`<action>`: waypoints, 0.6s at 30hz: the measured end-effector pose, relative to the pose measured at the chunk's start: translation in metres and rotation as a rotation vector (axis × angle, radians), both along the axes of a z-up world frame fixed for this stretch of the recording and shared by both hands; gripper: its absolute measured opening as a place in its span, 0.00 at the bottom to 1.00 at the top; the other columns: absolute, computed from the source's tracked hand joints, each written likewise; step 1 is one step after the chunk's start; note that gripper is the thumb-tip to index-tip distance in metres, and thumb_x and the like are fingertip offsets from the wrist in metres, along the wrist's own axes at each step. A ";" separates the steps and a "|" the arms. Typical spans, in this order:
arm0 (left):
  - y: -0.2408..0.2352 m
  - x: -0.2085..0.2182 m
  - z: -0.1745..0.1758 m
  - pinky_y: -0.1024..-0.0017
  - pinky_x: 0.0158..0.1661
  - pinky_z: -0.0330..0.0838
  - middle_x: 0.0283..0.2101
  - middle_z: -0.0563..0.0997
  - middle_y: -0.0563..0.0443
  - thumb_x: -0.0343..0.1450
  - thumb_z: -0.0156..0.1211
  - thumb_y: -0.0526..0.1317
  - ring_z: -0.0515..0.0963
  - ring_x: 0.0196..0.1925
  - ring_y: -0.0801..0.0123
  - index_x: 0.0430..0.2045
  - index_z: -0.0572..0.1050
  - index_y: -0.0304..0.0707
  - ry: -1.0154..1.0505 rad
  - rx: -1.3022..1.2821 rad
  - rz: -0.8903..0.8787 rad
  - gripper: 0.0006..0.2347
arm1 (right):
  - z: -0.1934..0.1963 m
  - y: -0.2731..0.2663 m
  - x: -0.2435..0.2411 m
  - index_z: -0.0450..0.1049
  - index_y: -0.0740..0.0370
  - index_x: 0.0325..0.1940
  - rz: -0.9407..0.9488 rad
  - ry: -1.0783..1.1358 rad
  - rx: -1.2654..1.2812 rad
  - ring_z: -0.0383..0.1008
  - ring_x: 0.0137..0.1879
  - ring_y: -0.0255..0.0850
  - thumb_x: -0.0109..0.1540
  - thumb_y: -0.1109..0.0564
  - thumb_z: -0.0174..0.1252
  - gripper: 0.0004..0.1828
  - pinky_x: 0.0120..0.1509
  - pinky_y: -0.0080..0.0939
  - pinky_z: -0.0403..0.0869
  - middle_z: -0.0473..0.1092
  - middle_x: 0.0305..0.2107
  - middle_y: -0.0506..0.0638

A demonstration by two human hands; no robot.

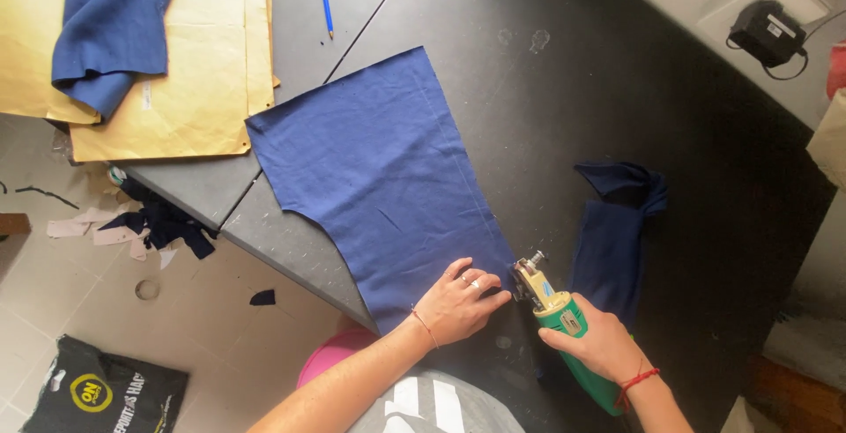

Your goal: Cutting blue fabric into specific shapes using paper patterns and an electric rotary cutter.

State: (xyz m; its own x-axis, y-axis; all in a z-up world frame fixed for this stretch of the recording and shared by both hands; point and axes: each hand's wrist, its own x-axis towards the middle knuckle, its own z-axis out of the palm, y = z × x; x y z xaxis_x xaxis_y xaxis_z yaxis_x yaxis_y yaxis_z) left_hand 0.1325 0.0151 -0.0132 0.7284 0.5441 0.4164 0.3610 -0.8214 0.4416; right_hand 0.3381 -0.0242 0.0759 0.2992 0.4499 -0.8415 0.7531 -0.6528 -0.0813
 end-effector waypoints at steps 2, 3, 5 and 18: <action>0.001 0.000 0.000 0.61 0.50 0.58 0.37 0.68 0.52 0.58 0.56 0.36 0.69 0.37 0.66 0.35 0.69 0.47 0.004 -0.003 0.005 0.12 | 0.002 0.007 -0.003 0.68 0.40 0.44 0.007 0.025 0.018 0.73 0.36 0.33 0.43 0.40 0.58 0.25 0.44 0.29 0.66 0.74 0.30 0.38; 0.001 0.000 0.000 0.62 0.50 0.58 0.37 0.68 0.53 0.58 0.55 0.37 0.69 0.37 0.67 0.34 0.69 0.48 0.002 0.007 0.009 0.12 | 0.004 0.011 -0.006 0.68 0.41 0.42 0.011 0.029 0.022 0.72 0.36 0.34 0.43 0.41 0.58 0.24 0.43 0.29 0.66 0.74 0.29 0.39; 0.000 -0.001 0.000 0.62 0.50 0.58 0.37 0.68 0.53 0.58 0.55 0.37 0.69 0.37 0.67 0.33 0.69 0.48 -0.002 0.019 0.014 0.11 | 0.006 0.017 -0.011 0.68 0.43 0.41 0.016 0.032 0.027 0.72 0.35 0.34 0.43 0.41 0.58 0.23 0.43 0.29 0.66 0.73 0.29 0.39; -0.001 -0.002 -0.003 0.62 0.50 0.59 0.38 0.68 0.53 0.56 0.56 0.36 0.69 0.36 0.66 0.33 0.69 0.46 -0.022 0.041 0.009 0.13 | 0.011 0.049 -0.037 0.69 0.44 0.43 -0.073 0.049 0.107 0.71 0.36 0.34 0.44 0.43 0.57 0.24 0.45 0.28 0.64 0.74 0.28 0.42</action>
